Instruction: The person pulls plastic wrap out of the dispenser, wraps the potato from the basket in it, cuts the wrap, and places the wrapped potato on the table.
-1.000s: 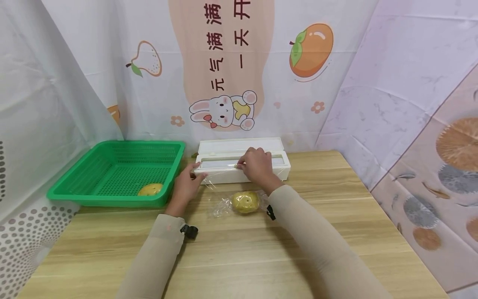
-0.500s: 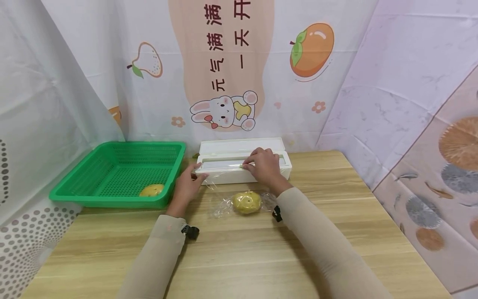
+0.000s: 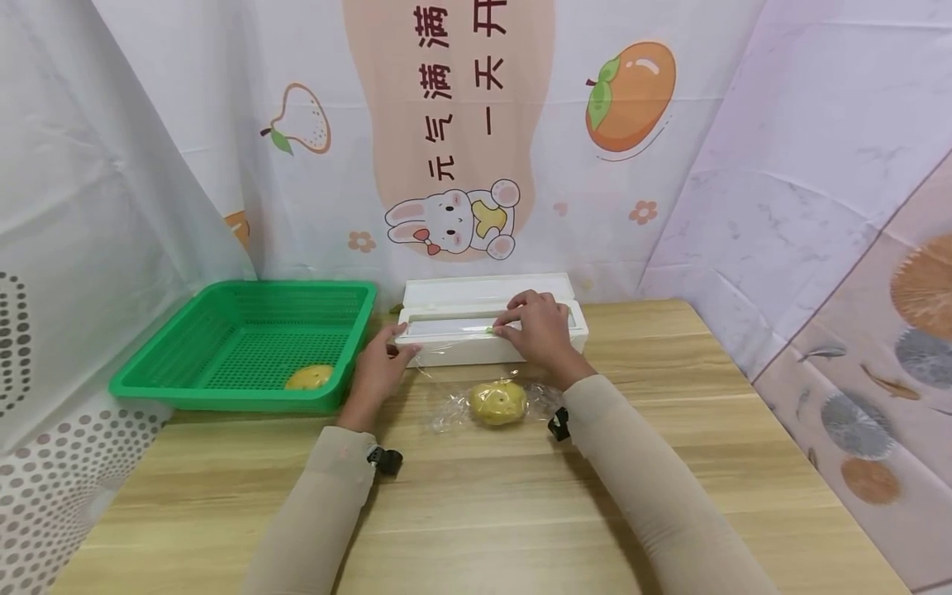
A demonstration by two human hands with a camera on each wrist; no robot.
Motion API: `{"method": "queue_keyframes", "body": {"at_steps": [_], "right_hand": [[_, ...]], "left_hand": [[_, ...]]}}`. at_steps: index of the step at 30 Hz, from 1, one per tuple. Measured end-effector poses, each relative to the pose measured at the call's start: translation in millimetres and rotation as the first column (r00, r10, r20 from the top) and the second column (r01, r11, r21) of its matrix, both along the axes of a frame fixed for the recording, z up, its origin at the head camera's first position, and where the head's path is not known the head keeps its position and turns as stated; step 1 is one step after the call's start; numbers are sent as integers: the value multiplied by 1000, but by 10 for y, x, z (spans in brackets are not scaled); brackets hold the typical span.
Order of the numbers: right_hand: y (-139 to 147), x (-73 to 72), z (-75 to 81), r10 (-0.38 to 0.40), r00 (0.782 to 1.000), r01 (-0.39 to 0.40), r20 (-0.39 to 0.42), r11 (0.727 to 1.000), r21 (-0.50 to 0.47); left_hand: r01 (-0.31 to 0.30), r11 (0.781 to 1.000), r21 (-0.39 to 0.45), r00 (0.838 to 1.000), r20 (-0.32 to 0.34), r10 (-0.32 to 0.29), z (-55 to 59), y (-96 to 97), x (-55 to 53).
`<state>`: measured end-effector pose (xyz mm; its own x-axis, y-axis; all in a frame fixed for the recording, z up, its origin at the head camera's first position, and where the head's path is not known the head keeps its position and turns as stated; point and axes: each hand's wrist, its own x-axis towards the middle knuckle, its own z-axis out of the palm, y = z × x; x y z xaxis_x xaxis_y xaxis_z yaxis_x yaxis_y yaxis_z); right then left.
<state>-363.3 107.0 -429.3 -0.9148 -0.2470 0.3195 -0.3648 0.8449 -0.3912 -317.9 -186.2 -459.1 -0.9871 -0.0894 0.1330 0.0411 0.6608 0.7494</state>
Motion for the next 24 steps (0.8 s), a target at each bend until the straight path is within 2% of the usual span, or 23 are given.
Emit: {"method": "queue_keyframes", "body": {"at_steps": [11, 24], "right_hand": [[86, 23, -33, 1, 995, 2, -100, 1000, 25], [480, 21, -64, -12, 997, 8, -75, 998, -55]], "left_hand": [[-16, 1000, -7, 1000, -8, 16, -6, 8, -7], [-16, 1000, 3, 1000, 15, 16, 3, 19, -4]]}}
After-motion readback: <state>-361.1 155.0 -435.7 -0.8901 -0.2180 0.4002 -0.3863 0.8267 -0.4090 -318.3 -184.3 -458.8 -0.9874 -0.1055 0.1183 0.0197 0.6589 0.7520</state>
